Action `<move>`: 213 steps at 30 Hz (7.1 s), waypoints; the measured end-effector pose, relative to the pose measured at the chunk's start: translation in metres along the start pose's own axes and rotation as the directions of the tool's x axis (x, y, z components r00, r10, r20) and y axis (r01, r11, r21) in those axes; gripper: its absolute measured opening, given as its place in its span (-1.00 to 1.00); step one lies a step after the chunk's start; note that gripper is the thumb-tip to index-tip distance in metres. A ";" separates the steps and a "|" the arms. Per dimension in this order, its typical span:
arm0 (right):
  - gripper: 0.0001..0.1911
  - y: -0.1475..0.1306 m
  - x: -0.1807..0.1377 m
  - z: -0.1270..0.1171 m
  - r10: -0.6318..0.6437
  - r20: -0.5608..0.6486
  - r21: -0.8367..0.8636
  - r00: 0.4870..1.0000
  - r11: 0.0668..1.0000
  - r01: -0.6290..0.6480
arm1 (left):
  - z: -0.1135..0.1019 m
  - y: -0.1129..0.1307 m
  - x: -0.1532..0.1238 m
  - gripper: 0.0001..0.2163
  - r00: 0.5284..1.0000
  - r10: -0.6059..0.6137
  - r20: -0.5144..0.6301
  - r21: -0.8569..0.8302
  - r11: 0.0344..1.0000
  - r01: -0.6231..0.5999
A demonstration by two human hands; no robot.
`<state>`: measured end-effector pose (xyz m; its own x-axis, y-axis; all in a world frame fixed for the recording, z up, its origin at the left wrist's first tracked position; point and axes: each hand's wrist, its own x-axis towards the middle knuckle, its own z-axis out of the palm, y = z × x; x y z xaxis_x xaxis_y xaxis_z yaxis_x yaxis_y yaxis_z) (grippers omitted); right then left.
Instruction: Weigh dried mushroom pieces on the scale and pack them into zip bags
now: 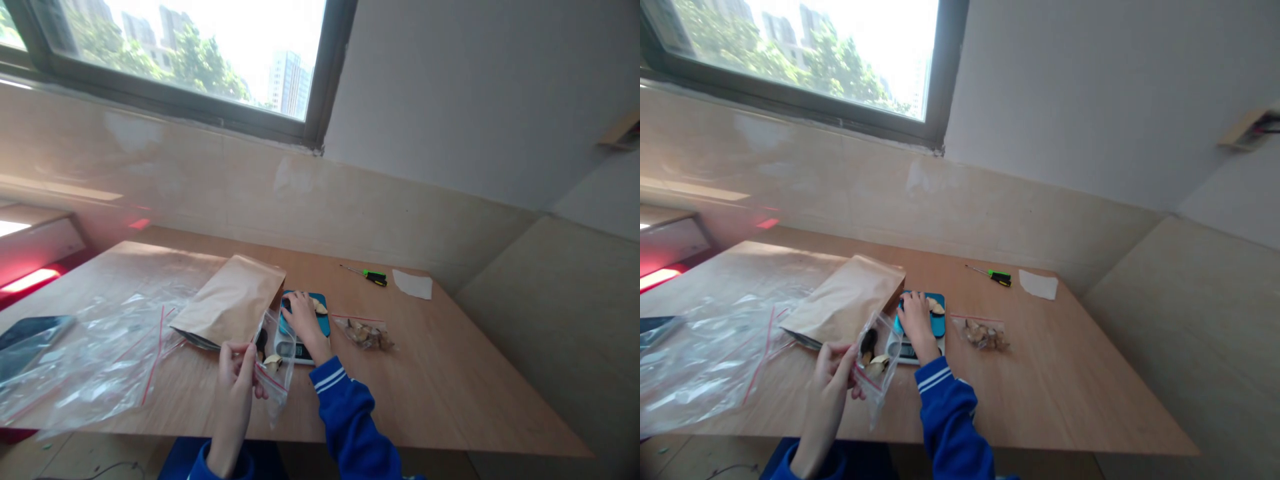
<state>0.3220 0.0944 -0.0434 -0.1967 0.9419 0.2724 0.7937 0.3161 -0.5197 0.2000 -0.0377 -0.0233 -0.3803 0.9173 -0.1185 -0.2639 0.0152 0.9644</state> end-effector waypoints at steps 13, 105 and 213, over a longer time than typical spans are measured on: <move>-0.71 -0.024 -0.032 -0.078 -0.076 -0.028 0.416 0.997 0.906 0.080 | -0.004 -0.004 0.005 -0.57 1.000 -0.020 -0.014 0.008 1.000 0.020; -0.63 -0.033 -0.124 -0.055 0.060 -0.480 0.286 0.875 0.954 0.092 | -0.033 0.008 -0.004 -0.80 0.931 0.351 0.099 -0.023 0.936 -0.350; -0.80 -0.043 -0.129 -0.048 -0.095 -0.214 0.235 0.972 0.961 0.146 | -0.047 0.014 0.002 -0.75 0.940 0.236 0.245 0.106 0.958 -0.268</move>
<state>0.3404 -0.0466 -0.0174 -0.1435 0.8611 0.4878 0.5989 0.4680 -0.6498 0.1544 -0.0544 -0.0215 -0.2022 0.9638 0.1740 -0.0566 -0.1888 0.9804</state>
